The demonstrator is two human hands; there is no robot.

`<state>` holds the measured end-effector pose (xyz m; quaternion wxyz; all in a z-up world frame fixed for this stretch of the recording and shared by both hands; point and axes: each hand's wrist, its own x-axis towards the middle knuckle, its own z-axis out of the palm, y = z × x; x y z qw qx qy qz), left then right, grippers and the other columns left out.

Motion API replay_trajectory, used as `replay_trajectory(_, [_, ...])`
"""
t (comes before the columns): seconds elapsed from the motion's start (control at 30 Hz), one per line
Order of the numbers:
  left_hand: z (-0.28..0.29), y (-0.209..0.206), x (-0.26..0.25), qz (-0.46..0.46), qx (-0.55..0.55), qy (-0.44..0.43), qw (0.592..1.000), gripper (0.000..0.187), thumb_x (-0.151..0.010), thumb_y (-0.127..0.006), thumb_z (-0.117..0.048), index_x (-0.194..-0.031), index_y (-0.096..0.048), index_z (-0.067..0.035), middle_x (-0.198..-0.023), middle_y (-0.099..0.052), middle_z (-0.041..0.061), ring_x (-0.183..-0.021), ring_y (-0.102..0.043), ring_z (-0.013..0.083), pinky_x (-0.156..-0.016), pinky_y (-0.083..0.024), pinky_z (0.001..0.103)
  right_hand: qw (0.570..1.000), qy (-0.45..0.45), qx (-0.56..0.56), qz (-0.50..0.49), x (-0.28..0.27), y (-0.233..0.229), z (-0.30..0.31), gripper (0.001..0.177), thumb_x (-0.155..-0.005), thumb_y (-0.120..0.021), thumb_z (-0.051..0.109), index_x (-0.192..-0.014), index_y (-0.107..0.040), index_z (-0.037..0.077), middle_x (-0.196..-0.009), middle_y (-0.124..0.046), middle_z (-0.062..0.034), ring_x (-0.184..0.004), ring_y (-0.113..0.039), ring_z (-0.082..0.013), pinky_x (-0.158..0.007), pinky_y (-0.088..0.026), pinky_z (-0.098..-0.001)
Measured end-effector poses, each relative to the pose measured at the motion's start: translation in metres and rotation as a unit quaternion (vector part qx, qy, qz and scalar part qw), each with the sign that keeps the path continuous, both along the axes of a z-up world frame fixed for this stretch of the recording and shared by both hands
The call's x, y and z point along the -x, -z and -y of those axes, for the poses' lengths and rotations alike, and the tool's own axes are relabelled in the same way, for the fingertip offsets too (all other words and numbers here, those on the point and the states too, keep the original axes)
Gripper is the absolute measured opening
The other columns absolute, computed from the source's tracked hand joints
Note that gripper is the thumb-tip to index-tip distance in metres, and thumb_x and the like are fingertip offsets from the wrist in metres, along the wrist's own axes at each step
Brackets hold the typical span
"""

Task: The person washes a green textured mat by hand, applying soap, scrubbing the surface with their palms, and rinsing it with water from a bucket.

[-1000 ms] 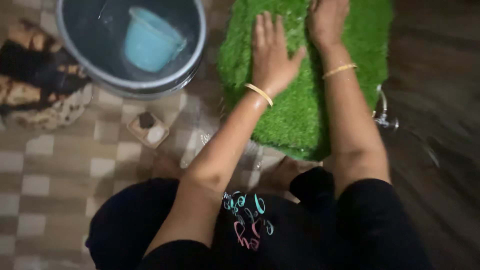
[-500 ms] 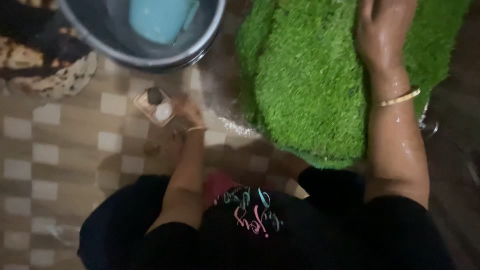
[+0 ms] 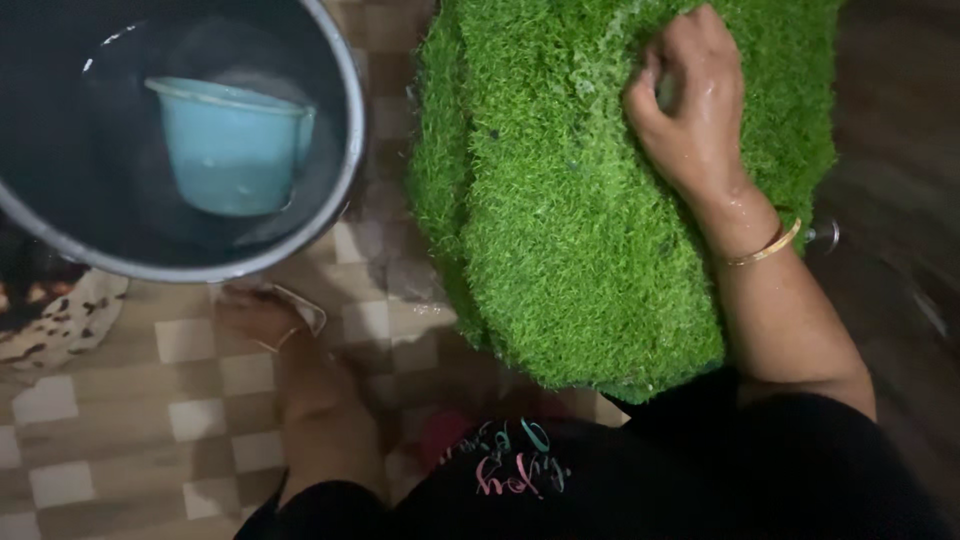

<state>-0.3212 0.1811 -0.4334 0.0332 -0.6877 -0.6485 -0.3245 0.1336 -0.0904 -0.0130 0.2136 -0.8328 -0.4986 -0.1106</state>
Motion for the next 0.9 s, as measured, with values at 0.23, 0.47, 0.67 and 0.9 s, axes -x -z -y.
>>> replay_trajectory(0.23, [0.021,-0.097,-0.036,0.378,0.285,-0.055,0.879,0.033,-0.094,-0.05,-0.013,-0.068,-0.047,0.007,-0.066,-0.05,0.01,-0.064,-0.042,0.0192,-0.056,-0.038,0.045,1.0,0.01,0.002,-0.018,0.001,-0.004,-0.007,0.016,-0.095,-0.06,-0.004,-0.091,-0.046,0.003,-0.092,-0.044,-0.0095,-0.086,-0.047,-0.0237,-0.079,-0.042,-0.0381])
replay_trajectory(0.47, [0.001,-0.044,-0.01,0.44,0.326,-0.106,0.83,0.025,-0.098,-0.05,-0.026,-0.093,-0.053,-0.002,-0.092,-0.055,0.009,-0.087,-0.048,0.021,-0.073,-0.043,0.044,0.999,0.008,-0.024,-0.025,-0.001,0.0,-0.007,0.026,-0.077,-0.044,-0.017,-0.095,-0.043,0.002,-0.098,-0.039,-0.0121,-0.095,-0.044,-0.0258,-0.081,-0.038,-0.0392])
replay_trajectory(0.67, [-0.043,-0.057,0.02,0.84,-0.14,-0.249,0.461,0.047,-0.104,-0.043,-0.048,-0.133,-0.047,-0.01,-0.136,-0.045,0.009,-0.128,-0.041,0.026,-0.101,-0.038,0.046,0.99,-0.032,-0.123,-0.06,0.003,-0.008,-0.022,0.028,-0.081,-0.045,-0.022,-0.1,-0.048,-0.001,-0.104,-0.04,-0.0152,-0.099,-0.045,-0.0289,-0.084,-0.04,-0.0386])
replay_trajectory(0.9, [0.01,-0.302,-0.164,0.594,-0.12,0.285,0.743,0.045,-0.106,-0.036,-0.044,-0.122,-0.053,-0.006,-0.113,-0.053,0.008,-0.107,-0.055,0.0215,-0.095,-0.05,0.039,0.944,-0.056,-0.258,-0.197,-0.018,0.005,-0.023,0.034,-0.078,-0.044,-0.017,-0.104,-0.057,0.0,-0.107,-0.045,-0.0111,-0.101,-0.049,-0.0239,-0.086,-0.043,-0.0334])
